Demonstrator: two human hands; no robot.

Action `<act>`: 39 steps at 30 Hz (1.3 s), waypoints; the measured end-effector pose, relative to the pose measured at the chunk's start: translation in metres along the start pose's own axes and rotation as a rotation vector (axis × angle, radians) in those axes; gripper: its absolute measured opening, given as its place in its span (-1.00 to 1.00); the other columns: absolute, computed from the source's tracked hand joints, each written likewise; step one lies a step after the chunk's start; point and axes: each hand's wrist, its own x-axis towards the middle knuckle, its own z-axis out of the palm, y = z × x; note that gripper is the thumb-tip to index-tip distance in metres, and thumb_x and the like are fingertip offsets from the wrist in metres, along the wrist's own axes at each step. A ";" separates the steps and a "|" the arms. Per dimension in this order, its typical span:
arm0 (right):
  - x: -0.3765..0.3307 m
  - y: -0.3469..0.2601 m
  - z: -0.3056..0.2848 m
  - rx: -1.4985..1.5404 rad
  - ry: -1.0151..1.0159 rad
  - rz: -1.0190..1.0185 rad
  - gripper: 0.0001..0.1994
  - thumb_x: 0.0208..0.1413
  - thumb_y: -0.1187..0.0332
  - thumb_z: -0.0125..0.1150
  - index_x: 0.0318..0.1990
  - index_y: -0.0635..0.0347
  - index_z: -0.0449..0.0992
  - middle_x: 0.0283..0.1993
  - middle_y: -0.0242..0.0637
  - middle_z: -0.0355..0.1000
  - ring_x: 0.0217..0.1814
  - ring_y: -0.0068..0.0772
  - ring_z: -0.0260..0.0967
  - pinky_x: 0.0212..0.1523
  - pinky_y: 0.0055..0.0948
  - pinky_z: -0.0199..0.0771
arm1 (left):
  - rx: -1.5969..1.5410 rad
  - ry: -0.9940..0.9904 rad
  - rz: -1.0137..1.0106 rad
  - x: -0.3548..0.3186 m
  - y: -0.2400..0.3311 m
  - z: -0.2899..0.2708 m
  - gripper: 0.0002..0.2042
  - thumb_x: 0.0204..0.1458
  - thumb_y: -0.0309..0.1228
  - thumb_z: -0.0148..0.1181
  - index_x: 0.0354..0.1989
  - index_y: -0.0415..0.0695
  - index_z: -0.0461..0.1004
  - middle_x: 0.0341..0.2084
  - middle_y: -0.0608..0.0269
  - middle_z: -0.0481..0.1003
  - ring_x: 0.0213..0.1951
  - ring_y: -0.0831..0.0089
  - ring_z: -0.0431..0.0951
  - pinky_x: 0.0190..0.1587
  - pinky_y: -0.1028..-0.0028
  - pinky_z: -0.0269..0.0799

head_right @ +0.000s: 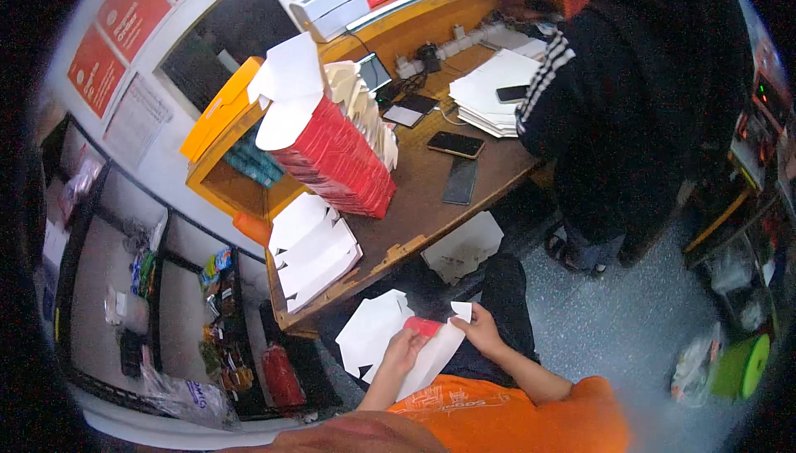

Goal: The person operates a cup-sealing machine to seal a plastic cup, then moves to a counter to assemble red and white cardboard boxes by folding and interlocking their flaps.

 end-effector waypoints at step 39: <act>0.011 -0.020 0.007 -0.456 -0.123 -0.260 -0.67 0.35 0.19 0.15 0.06 0.26 0.59 -0.19 -0.21 0.60 -0.27 -0.36 0.58 -0.23 -0.38 0.57 | 0.268 -0.443 0.008 -0.007 0.017 0.070 -0.72 0.34 -0.41 0.05 0.08 -0.35 0.47 -0.09 -0.03 0.59 -0.01 0.16 0.63 0.12 0.26 0.57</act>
